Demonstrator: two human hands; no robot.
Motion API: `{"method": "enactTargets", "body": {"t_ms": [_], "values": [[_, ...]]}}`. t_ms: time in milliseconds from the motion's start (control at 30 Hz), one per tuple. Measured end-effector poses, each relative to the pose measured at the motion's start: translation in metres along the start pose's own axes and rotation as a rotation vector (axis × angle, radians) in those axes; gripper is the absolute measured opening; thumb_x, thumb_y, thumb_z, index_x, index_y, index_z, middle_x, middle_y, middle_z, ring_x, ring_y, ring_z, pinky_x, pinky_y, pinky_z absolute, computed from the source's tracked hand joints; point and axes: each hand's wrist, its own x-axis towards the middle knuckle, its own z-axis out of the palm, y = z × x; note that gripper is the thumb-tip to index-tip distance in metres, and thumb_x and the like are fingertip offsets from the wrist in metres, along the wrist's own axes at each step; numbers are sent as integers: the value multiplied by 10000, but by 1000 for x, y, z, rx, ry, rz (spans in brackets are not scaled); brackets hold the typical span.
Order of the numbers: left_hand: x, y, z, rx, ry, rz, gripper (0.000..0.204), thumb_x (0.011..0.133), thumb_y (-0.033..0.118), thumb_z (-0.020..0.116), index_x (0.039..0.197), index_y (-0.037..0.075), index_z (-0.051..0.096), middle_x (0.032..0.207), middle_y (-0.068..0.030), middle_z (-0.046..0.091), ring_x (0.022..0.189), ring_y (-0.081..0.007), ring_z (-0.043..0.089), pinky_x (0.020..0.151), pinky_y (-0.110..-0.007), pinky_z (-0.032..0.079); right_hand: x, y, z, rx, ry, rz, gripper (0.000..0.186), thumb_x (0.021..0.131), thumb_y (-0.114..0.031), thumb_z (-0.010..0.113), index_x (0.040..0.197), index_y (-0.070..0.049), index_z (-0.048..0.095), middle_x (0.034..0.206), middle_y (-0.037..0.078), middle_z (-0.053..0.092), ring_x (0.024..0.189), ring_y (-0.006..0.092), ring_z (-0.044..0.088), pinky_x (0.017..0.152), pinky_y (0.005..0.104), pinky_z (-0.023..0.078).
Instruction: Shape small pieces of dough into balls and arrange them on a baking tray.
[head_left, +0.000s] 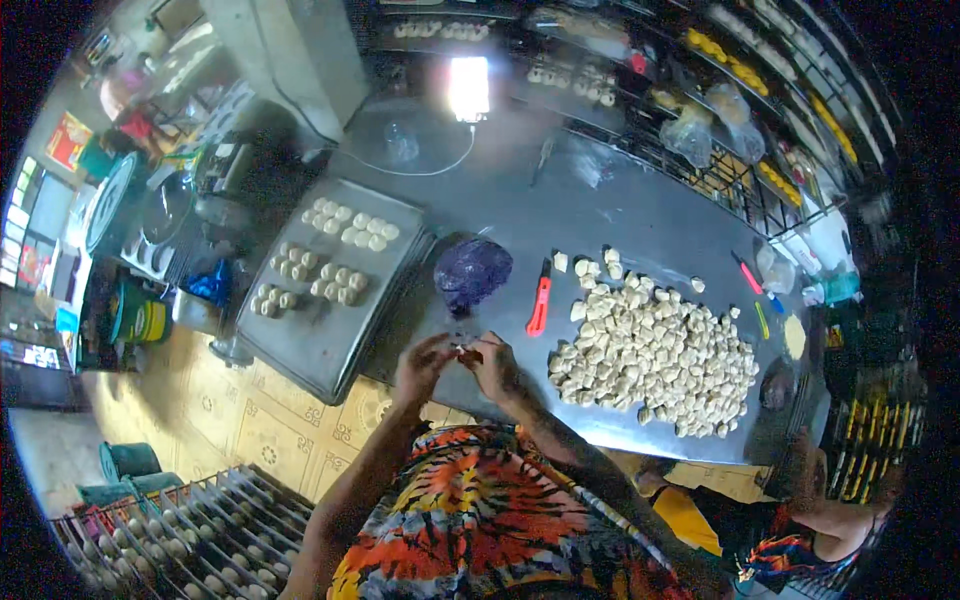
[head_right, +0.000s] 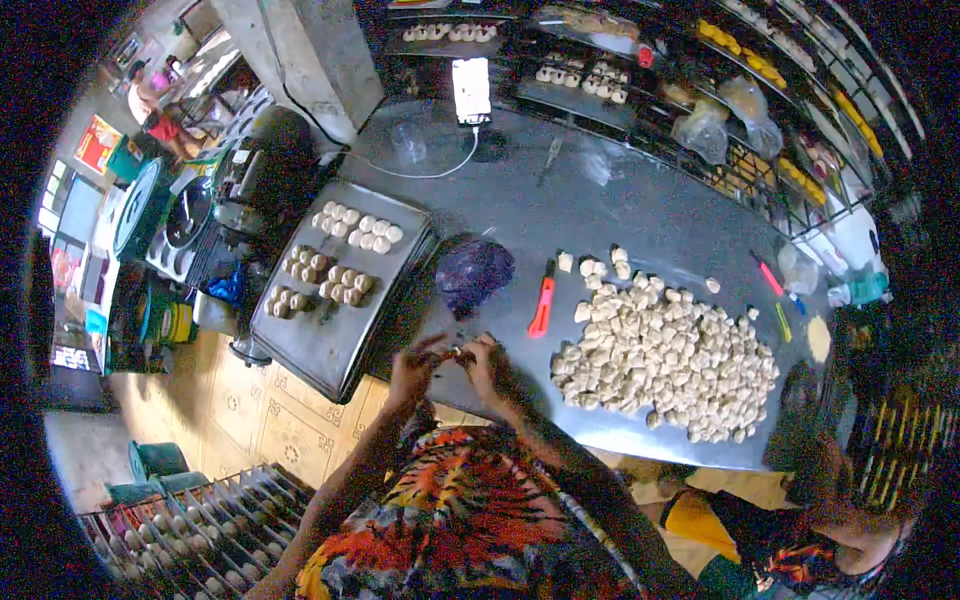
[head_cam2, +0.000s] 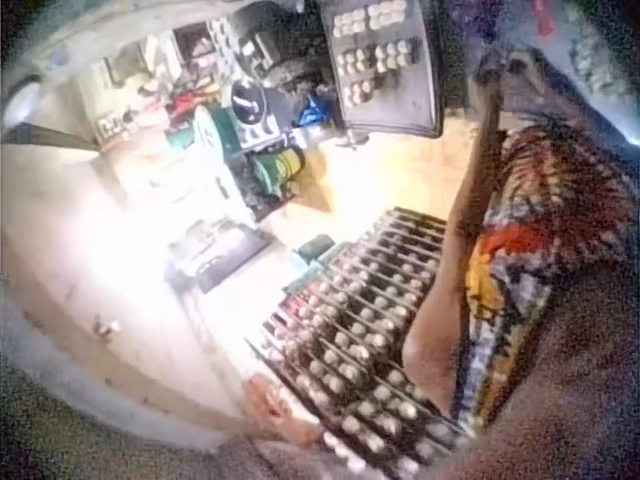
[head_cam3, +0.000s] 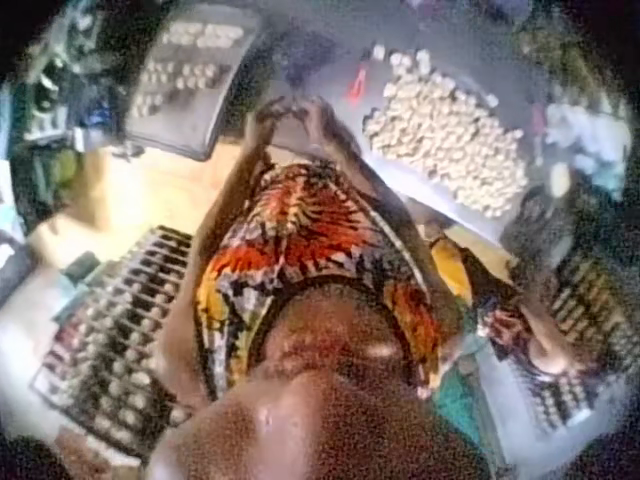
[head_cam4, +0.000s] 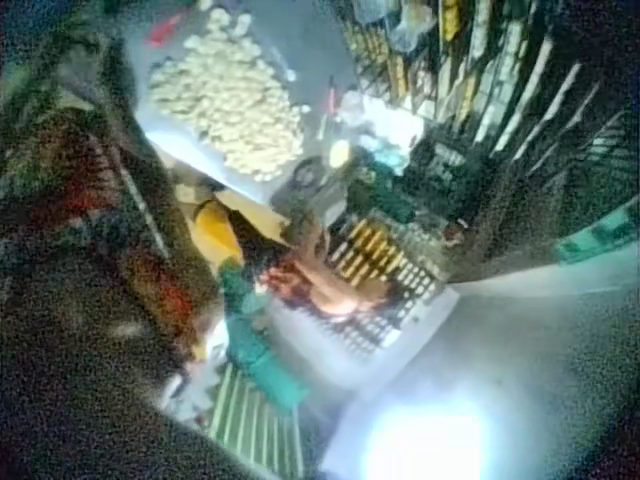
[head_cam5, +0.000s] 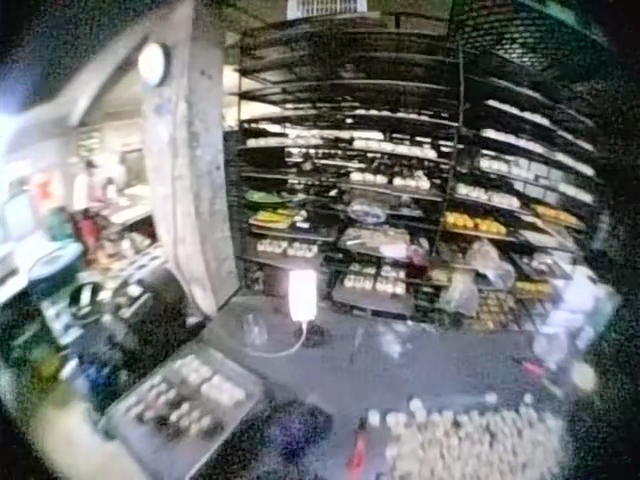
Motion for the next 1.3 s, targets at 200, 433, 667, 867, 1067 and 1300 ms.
{"method": "enactTargets", "body": {"t_ms": [200,433,667,867,1067,1300], "values": [[-7,-1,-56,-349,86,-217,298,913,138,711,1158,-31,693,983,-98,733,856,-153,667,794,-250,536,19,-23,40,400,1,70,111,848,-34,688,941,13,727,794,84,672,633,154,552,588,298,445],[-28,-12,-144,-402,167,-250,329,894,143,739,1168,-34,695,1010,-112,736,859,-152,660,791,-264,532,40,-65,115,571,-206,66,205,844,58,632,1023,27,726,886,88,704,723,150,635,694,261,544],[-32,-35,-238,-154,241,-276,335,881,120,732,1165,-53,690,995,-116,743,812,-151,651,776,-256,528,57,-112,151,985,-489,312,344,881,80,591,1217,25,643,1065,111,685,779,187,667,716,292,571],[40,-52,-345,351,533,396,390,793,-120,643,1156,7,706,1214,-126,692,1054,-227,659,923,-310,522,37,-112,108,887,-307,515,393,927,38,591,1318,-3,580,1108,101,660,815,194,670,687,290,559],[38,-47,-346,757,178,621,440,865,12,550,1296,47,637,1361,-160,614,1274,-353,557,1056,-413,447,-9,-31,44,713,-181,571,385,938,-3,616,1320,-44,597,1101,83,658,851,180,668,676,281,539],[24,-40,-317,1486,314,548,453,897,50,514,1342,1,584,1398,-179,581,1297,-331,537,1067,-384,435,-60,63,-44,-488,281,362,426,864,-87,635,1288,-53,628,1215,118,638,1135,267,586,971,378,472]]}}
